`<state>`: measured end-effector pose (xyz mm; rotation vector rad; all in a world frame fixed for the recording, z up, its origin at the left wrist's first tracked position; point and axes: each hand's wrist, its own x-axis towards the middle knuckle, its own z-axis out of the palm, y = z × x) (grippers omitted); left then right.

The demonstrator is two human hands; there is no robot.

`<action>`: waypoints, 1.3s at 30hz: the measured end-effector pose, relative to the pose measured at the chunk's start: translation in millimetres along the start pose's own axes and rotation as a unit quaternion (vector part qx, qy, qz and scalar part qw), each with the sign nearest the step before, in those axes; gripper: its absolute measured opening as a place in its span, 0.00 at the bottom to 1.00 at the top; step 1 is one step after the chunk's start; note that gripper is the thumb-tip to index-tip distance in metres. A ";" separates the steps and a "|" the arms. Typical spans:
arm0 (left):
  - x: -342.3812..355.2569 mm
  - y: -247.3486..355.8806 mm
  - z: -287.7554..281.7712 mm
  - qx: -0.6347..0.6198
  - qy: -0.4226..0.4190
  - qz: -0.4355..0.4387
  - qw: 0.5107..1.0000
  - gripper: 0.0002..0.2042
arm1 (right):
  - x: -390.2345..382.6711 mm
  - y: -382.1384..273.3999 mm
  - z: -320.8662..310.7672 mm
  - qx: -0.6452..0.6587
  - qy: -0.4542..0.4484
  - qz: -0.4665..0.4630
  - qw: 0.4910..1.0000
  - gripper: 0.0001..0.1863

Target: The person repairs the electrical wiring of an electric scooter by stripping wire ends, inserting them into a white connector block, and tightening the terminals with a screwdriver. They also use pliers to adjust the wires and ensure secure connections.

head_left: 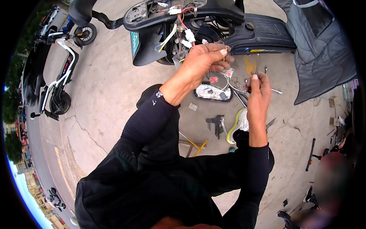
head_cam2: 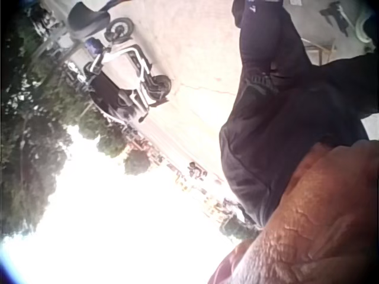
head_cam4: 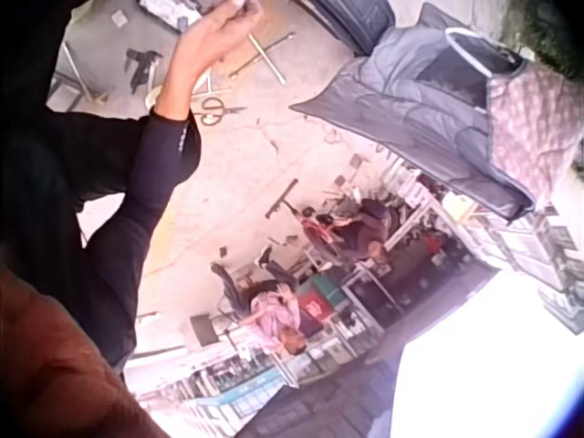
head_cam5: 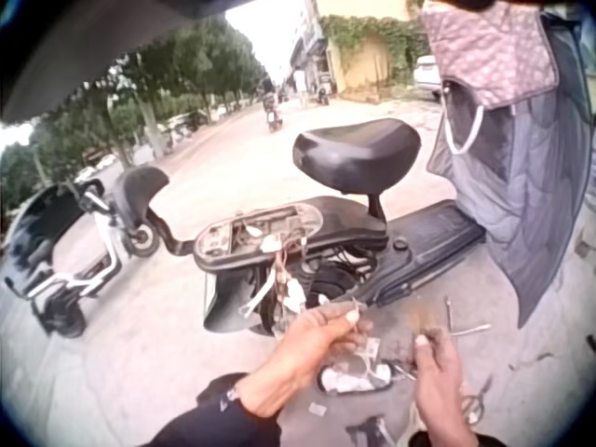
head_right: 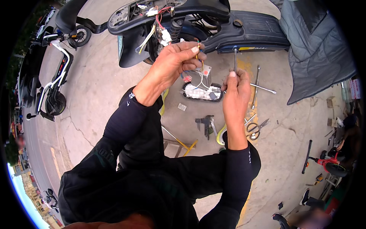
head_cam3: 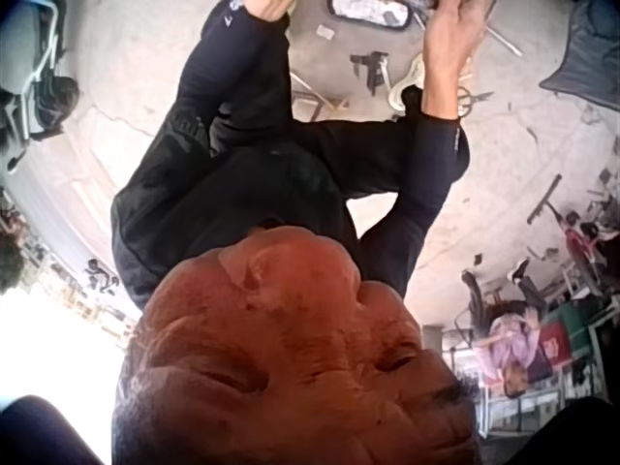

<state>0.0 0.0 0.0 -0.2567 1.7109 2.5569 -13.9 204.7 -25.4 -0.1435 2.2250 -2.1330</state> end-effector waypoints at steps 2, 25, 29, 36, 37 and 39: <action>-9.6 -0.8 2.0 0.004 0.016 0.013 1.000 0.18 | 1.9 1.5 1.6 0.011 -0.013 0.038 0.999 0.15; -47.0 -31.8 4.7 0.354 0.027 0.346 0.869 0.06 | 7.6 51.4 -7.6 0.129 0.047 0.036 0.990 0.14; -38.4 -25.7 11.2 0.321 0.039 0.366 0.873 0.06 | 14.4 -28.7 9.7 0.039 -0.145 0.024 0.988 0.15; -16.0 -22.5 9.5 0.319 0.096 0.391 0.858 0.05 | 27.1 -0.4 33.1 0.055 -0.151 -0.001 0.987 0.17; -11.9 -17.7 9.9 0.339 0.102 0.395 0.848 0.05 | 24.9 -4.0 35.4 0.073 -0.148 0.000 0.986 0.17; 1.1 -10.4 5.5 0.316 0.062 0.337 0.885 0.07 | 24.4 -8.8 44.7 0.109 -0.141 -0.001 0.984 0.18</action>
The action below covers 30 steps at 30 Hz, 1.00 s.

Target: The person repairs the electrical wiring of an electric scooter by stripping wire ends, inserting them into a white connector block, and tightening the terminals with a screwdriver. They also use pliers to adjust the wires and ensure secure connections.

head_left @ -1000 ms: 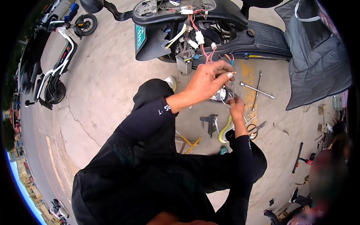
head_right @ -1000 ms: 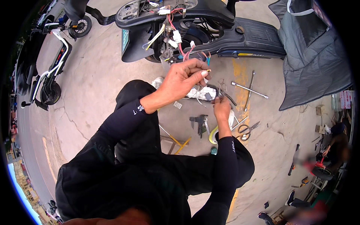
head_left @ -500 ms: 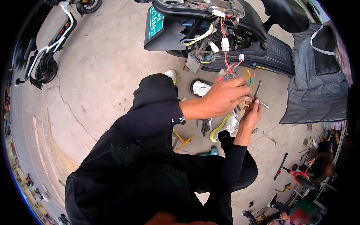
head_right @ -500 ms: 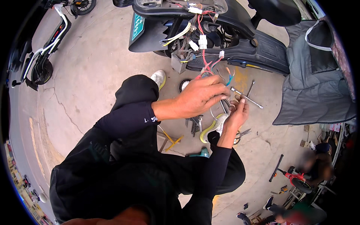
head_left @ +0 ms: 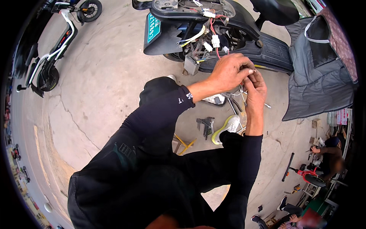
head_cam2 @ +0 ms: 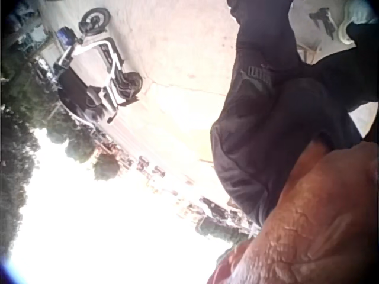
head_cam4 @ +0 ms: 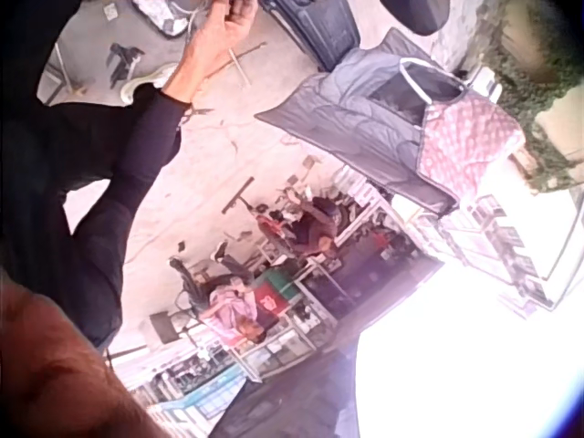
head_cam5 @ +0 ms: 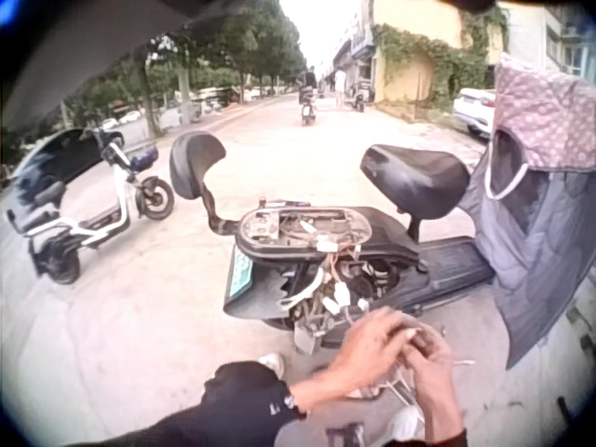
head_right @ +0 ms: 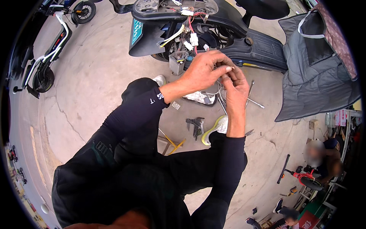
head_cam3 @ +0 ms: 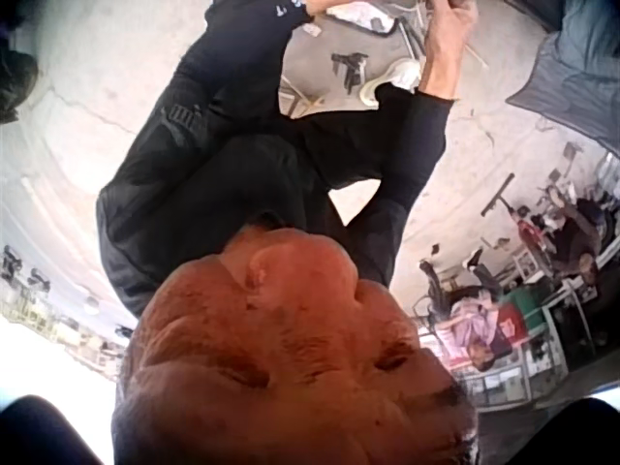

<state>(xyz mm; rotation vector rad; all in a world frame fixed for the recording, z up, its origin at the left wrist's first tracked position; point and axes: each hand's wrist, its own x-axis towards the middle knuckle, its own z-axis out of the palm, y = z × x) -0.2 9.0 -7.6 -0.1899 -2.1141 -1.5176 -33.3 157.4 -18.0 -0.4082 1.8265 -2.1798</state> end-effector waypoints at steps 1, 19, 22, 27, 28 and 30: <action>7.6 1.8 -3.9 0.000 -0.025 -0.004 1.000 0.07 | 2.7 2.4 4.3 -0.038 0.008 -0.031 0.999 0.18; 67.6 30.2 3.5 -0.174 -0.116 -0.113 0.971 0.08 | 28.8 -15.8 -10.4 -0.111 0.011 -0.225 0.968 0.11; 49.7 50.7 -14.1 -0.112 -0.092 -0.137 0.980 0.08 | 24.3 -13.1 12.2 0.011 -0.011 -0.144 0.989 0.11; 37.9 35.5 -5.6 -0.110 -0.081 -0.099 0.986 0.08 | 23.4 -7.0 1.3 -0.025 -0.019 -0.158 0.987 0.12; 40.6 28.3 10.1 -0.109 -0.091 -0.072 0.987 0.08 | 22.1 2.9 -19.0 -0.112 0.007 -0.193 0.975 0.13; 29.0 10.9 16.3 0.025 -0.013 0.035 0.999 0.09 | 26.3 7.7 -17.6 -0.053 0.009 -0.215 0.975 0.10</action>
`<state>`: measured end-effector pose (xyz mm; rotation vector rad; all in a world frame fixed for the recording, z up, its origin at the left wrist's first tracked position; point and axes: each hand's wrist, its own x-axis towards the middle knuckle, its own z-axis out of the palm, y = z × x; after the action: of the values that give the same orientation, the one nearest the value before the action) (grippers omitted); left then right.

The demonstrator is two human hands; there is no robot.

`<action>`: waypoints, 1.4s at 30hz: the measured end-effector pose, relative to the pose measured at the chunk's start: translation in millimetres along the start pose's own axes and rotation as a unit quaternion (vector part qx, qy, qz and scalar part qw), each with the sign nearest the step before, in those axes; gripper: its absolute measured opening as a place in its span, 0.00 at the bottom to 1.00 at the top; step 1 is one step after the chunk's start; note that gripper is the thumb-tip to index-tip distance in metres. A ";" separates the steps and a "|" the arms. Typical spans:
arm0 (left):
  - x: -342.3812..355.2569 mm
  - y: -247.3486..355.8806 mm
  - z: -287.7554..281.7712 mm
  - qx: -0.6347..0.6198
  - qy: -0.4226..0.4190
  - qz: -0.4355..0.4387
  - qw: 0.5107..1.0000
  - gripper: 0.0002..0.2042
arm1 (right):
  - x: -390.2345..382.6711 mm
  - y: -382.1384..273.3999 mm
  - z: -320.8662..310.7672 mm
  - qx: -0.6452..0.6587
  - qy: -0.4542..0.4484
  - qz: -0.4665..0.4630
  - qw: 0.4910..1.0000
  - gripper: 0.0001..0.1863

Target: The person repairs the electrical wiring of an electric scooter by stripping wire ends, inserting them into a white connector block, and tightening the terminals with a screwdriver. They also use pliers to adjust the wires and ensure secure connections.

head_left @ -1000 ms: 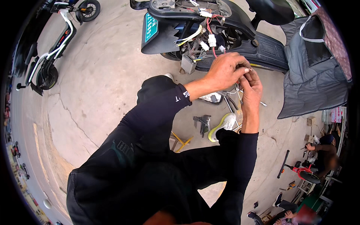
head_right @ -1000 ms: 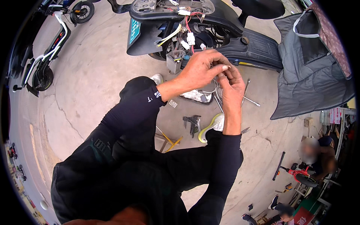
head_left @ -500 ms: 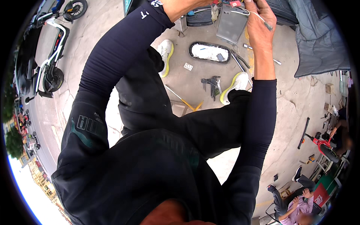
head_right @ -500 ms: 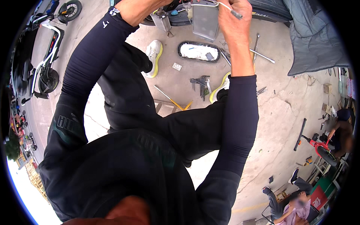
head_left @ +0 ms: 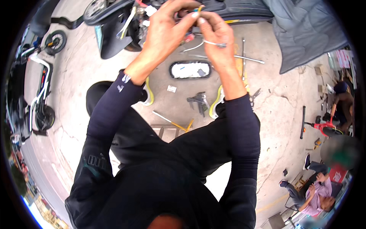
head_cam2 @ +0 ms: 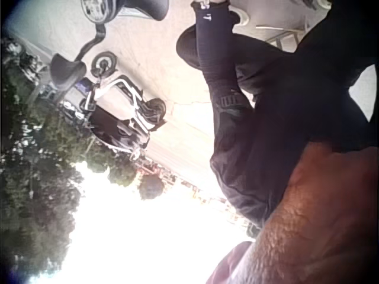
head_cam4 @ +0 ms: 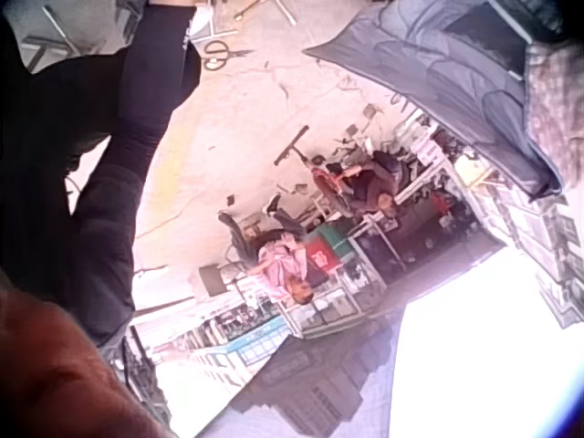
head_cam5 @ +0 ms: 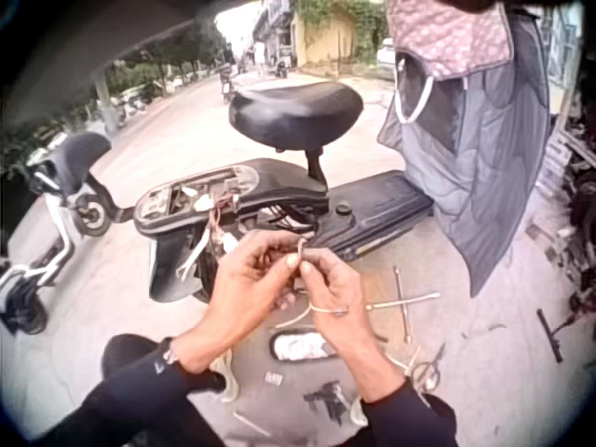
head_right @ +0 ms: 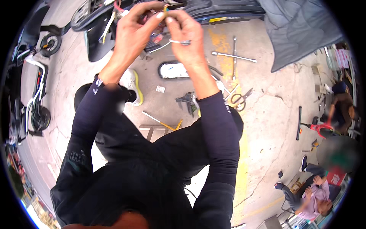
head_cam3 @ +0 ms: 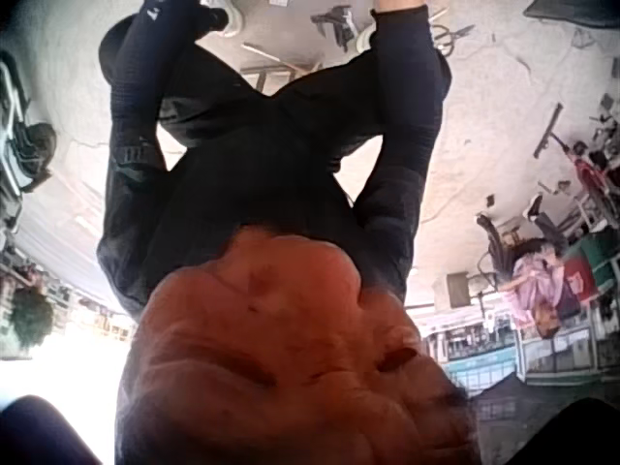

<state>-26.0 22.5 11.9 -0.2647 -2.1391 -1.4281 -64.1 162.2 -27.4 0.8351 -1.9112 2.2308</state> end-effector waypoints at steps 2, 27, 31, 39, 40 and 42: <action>-37.7 -0.8 -21.3 0.122 0.091 0.007 0.988 0.10 | 3.0 15.5 19.2 -0.015 0.049 -0.046 0.998 0.06; -379.9 -330.8 45.7 0.339 -0.329 -0.274 0.837 0.20 | -14.2 -7.6 13.1 -0.136 -0.043 0.147 0.979 0.07; -378.9 -314.8 35.1 0.194 -0.217 -0.308 0.906 0.21 | -21.9 -8.1 27.9 -0.083 0.008 0.252 0.964 0.09; -283.9 -158.7 -26.3 -0.134 0.080 -0.519 0.841 0.18 | -34.2 -17.2 42.8 -0.181 -0.033 0.178 0.967 0.12; -262.3 -133.7 -36.6 -0.152 0.108 -0.501 0.845 0.18 | -35.9 -15.4 41.5 -0.197 -0.027 0.175 0.964 0.13; -232.7 -90.5 -61.8 -0.170 0.121 -0.445 0.871 0.17 | -40.6 -3.4 37.5 -0.206 -0.016 0.127 0.970 0.11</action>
<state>147.2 -39.4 -168.0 0.8544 -1.8320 -2.1872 -15.5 139.1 -40.2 0.5921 -2.4958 1.8267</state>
